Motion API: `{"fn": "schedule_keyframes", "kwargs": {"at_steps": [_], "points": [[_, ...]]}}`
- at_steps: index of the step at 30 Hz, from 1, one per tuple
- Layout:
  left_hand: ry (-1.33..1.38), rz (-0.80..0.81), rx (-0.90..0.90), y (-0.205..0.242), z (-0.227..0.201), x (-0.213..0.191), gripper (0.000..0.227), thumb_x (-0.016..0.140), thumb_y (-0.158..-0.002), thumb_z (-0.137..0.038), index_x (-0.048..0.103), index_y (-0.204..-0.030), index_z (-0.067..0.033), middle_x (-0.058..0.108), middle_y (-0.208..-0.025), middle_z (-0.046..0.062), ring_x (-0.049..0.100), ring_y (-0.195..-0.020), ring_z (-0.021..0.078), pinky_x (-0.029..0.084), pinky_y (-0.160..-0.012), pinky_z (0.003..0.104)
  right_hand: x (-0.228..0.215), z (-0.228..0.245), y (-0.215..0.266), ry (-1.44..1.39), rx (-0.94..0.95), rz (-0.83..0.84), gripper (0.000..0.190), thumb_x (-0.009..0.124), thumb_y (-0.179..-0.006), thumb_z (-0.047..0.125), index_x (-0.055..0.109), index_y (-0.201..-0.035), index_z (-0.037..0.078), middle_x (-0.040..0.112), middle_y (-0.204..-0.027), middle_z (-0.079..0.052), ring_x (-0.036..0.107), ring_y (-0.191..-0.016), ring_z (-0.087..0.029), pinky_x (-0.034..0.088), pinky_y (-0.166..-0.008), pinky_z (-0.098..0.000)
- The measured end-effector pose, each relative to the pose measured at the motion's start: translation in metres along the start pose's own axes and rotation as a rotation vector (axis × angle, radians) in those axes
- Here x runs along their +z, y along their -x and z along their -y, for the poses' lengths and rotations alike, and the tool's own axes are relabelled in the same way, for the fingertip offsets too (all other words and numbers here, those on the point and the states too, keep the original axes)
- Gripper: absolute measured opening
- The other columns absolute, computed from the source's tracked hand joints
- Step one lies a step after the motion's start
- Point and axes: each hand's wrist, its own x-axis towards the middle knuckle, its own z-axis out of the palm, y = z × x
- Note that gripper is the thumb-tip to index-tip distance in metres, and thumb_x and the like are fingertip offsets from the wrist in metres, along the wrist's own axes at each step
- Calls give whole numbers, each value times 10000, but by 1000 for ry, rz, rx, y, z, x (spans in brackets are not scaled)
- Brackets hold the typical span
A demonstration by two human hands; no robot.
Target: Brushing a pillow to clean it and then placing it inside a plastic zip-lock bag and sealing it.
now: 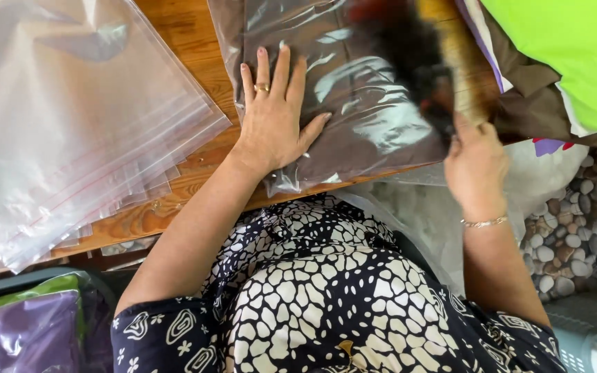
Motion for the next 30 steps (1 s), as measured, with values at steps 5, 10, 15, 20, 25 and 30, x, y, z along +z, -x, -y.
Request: {"fn": "schedule_keyframes", "kwargs": {"at_steps": [5,10,15,20,25,30], "points": [[-36,-263,21,7,-17,-7,745,435,-992,-579,428,-1420,31,127,-1509,203,72,-1380,468,90,-1093,695,-39,10,10,-174,-12,-66,451,477,-914,-31,576,-1352,14,518,-916,-197,544,-743,-377,471,-687,-472],[183,-290,-178,12,-36,-9,784,238,-962,-580,144,-1525,-43,16,-1591,127,-26,-1504,364,-22,-1237,607,-28,67,61,-343,-360,15,611,531,-833,-145,454,-1394,84,456,-936,-117,463,-679,-162,482,-553,-230],[-128,-111,32,17,-27,5,844,320,-963,-712,296,-1508,-67,31,-1523,185,41,-1391,465,88,-1091,698,-17,31,49,-120,-218,65,522,555,-842,-14,581,-1326,180,413,-984,-123,519,-680,-291,540,-538,-431],[-136,-48,109,24,-25,4,965,305,-886,-824,283,-1501,-81,24,-1511,232,52,-1380,499,91,-1068,719,-15,-28,14,-54,186,80,496,495,-872,53,570,-1356,129,425,-953,-216,537,-696,-495,449,-659,-567],[-222,148,132,21,-28,-20,863,225,-843,-780,294,-1464,-184,157,-1517,196,86,-1365,475,75,-1019,726,-34,-21,36,-139,-35,-289,419,576,-888,-89,673,-1289,-17,485,-955,-175,548,-762,-352,503,-730,-435],[21,424,170,26,-10,-35,1179,746,-575,-683,226,-1446,-83,131,-1489,271,-97,-1339,493,-60,-973,743,-51,36,57,-348,-415,-120,433,555,-854,-130,618,-1253,25,465,-945,-145,469,-798,-237,456,-623,-296]]}}
